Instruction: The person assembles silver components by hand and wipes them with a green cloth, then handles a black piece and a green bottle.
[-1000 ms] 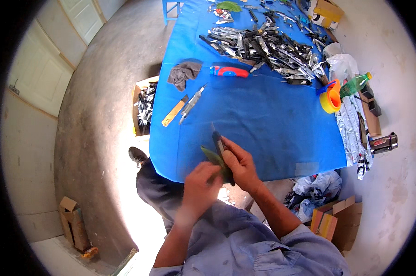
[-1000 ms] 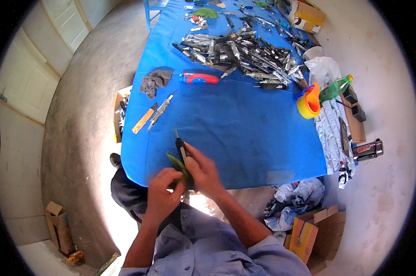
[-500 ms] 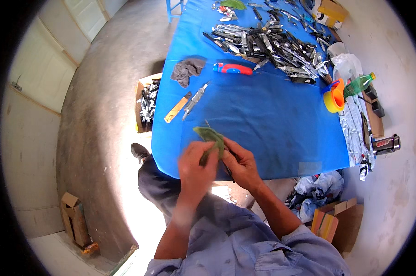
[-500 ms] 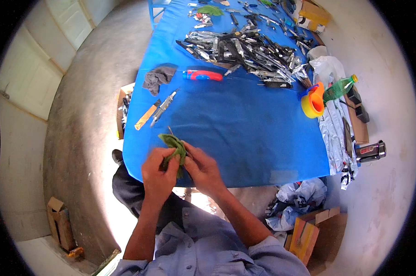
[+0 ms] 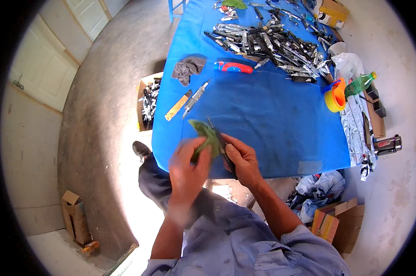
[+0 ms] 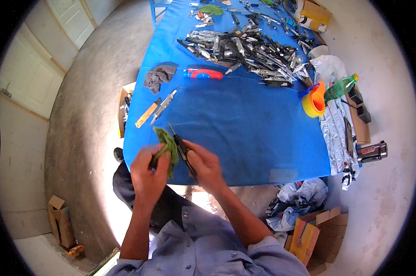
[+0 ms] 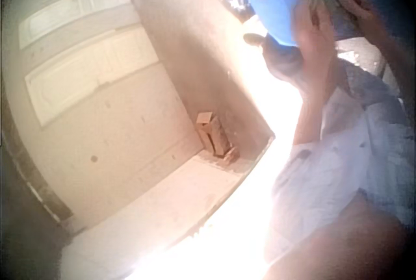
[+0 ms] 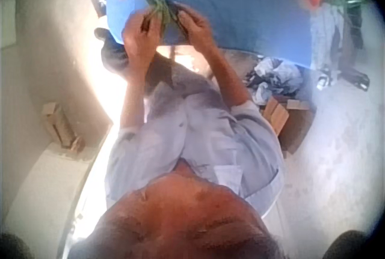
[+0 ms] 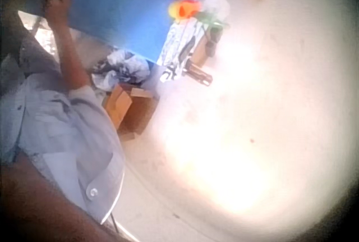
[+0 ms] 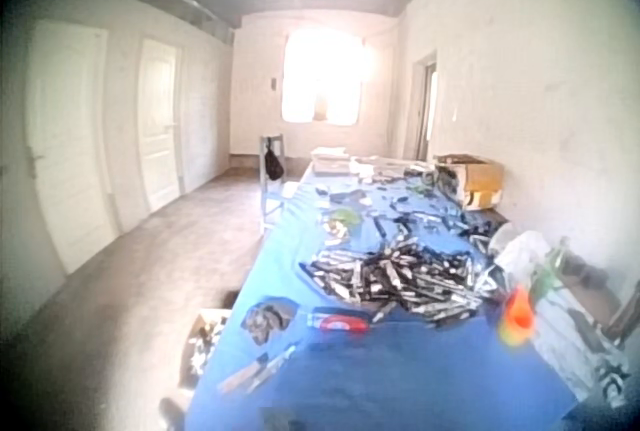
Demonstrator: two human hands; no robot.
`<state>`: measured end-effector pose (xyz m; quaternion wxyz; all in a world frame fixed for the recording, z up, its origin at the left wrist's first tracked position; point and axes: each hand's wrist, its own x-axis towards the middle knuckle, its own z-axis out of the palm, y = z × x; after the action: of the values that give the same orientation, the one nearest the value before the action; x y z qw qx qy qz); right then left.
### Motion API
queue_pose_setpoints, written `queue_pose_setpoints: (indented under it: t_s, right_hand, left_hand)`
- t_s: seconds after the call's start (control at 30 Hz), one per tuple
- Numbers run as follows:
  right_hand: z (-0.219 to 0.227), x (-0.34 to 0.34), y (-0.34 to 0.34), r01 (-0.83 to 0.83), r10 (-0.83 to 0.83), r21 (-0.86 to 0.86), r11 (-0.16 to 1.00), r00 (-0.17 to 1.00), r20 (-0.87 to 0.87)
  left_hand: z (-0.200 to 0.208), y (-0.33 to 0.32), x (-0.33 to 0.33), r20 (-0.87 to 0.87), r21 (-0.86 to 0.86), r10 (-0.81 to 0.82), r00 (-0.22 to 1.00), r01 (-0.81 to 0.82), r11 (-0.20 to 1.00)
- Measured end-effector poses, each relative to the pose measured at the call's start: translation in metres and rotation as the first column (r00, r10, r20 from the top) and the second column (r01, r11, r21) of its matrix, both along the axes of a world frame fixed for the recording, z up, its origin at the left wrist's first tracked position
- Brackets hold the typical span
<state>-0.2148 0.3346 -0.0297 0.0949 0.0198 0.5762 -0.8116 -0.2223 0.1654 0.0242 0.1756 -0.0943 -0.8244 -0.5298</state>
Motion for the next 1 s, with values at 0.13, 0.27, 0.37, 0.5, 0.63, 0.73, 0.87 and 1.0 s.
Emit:
queue_pose_setpoints:
  t_s: [0.13, 0.27, 0.37, 0.5, 0.63, 0.73, 0.87, 1.0]
  right_hand:
    - [0.003, 0.001, -0.007, 0.062, -0.063, -0.014, 0.998, 0.998, -0.013]
    - [0.000, 0.000, -0.005, 0.065, -0.064, 0.031, 0.997, 0.997, -0.034]
    - [-0.010, -0.003, -0.001, 0.057, -0.034, 0.157, 0.986, 0.989, -0.147]
    - [-0.010, -0.004, -0.002, 0.032, -0.023, 0.081, 0.996, 0.994, -0.112]
    - [-0.004, -0.002, -0.010, 0.095, -0.031, 0.252, 0.963, 0.968, -0.248]
    - [-0.006, 0.000, -0.010, 0.097, -0.018, 0.323, 0.941, 0.970, -0.241]
    - [-0.004, 0.001, -0.015, 0.139, -0.042, 0.348, 0.927, 0.962, -0.270]
    - [0.002, 0.000, -0.015, 0.186, -0.044, 0.456, 0.870, 0.952, -0.304]
  left_hand:
    - [-0.012, 0.010, -0.018, -0.048, -0.056, -0.042, 0.998, 0.039, 0.998]
    - [-0.015, 0.018, 0.007, 0.019, -0.105, -0.089, 0.996, 0.091, 0.990]
    - [-0.015, 0.014, 0.022, 0.064, -0.136, -0.164, 0.984, 0.171, 0.976]
    - [-0.013, 0.017, 0.053, 0.186, -0.064, -0.275, 0.943, 0.291, 0.955]
    - [0.001, -0.003, 0.040, 0.080, -0.125, -0.102, 0.992, 0.112, 0.986]
    - [0.010, -0.008, 0.013, 0.015, -0.083, -0.010, 1.000, 0.011, 0.996]
    - [-0.004, -0.005, -0.006, -0.041, -0.133, -0.034, 0.999, 0.029, 0.991]
    - [-0.022, 0.007, 0.017, 0.037, -0.127, -0.090, 0.995, 0.094, 0.987]
